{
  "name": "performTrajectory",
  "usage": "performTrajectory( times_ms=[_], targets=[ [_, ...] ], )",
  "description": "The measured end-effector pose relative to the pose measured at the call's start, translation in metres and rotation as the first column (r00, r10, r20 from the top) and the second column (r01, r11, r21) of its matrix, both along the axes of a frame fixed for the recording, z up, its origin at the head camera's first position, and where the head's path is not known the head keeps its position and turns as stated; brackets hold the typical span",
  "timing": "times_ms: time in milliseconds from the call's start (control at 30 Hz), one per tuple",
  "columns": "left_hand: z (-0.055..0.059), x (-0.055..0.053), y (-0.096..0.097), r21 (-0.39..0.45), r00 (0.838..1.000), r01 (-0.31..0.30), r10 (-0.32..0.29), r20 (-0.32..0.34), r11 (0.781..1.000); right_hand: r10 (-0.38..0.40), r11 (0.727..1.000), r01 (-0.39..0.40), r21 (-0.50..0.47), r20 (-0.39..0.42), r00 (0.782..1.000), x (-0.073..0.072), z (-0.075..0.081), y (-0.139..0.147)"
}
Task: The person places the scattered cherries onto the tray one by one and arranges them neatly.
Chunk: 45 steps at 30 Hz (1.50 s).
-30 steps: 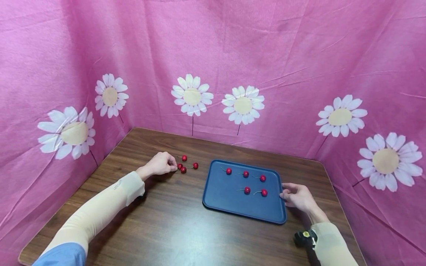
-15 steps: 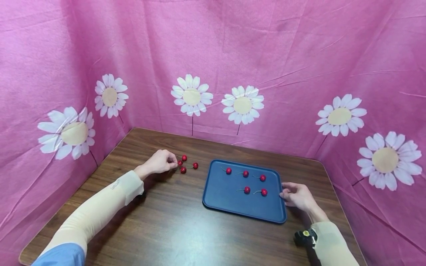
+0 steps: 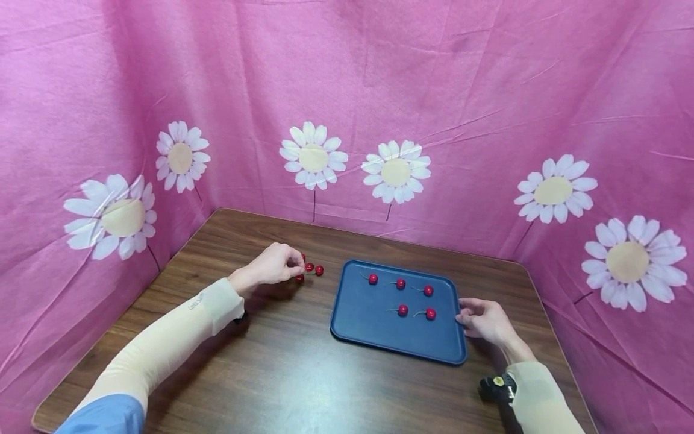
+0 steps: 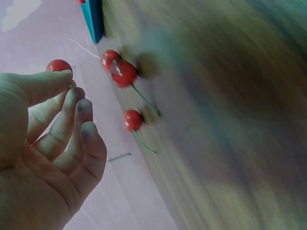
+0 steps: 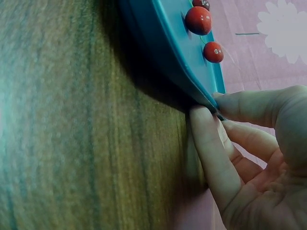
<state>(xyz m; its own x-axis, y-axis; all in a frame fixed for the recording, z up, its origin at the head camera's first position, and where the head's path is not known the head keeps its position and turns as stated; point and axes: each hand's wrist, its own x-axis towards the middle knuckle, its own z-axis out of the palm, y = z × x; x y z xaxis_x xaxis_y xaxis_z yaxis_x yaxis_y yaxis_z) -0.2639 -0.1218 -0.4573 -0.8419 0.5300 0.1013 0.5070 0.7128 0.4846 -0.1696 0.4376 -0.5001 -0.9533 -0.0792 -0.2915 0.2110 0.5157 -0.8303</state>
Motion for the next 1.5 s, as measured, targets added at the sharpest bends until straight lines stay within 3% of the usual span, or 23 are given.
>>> performTrajectory(
  times_ms=[500, 800, 1100, 1500],
  targets=[
    [0.006, 0.003, 0.049, -0.013, 0.990, 0.120, -0.121, -0.078, 0.993, -0.006, 1.000, 0.006, -0.005, 0.003, 1.000, 0.001, 0.000, 0.000],
    [0.006, 0.010, 0.080, 0.004, 0.981, 0.192, -0.192, -0.008, 0.981, 0.000, 1.000, 0.000, -0.017, 0.000, 1.000, 0.001, 0.002, -0.001],
    [-0.007, 0.011, 0.113, -0.034, 0.965, 0.263, -0.264, -0.002, 0.964, 0.000, 1.000, 0.000, -0.029, 0.006, 1.000, 0.002, 0.001, 0.000],
    [-0.021, 0.018, 0.145, -0.148, 0.955, 0.291, -0.297, -0.013, 0.945, -0.009, 1.000, 0.009, -0.017, 0.006, 1.000, 0.001, 0.000, 0.000]
  ],
)
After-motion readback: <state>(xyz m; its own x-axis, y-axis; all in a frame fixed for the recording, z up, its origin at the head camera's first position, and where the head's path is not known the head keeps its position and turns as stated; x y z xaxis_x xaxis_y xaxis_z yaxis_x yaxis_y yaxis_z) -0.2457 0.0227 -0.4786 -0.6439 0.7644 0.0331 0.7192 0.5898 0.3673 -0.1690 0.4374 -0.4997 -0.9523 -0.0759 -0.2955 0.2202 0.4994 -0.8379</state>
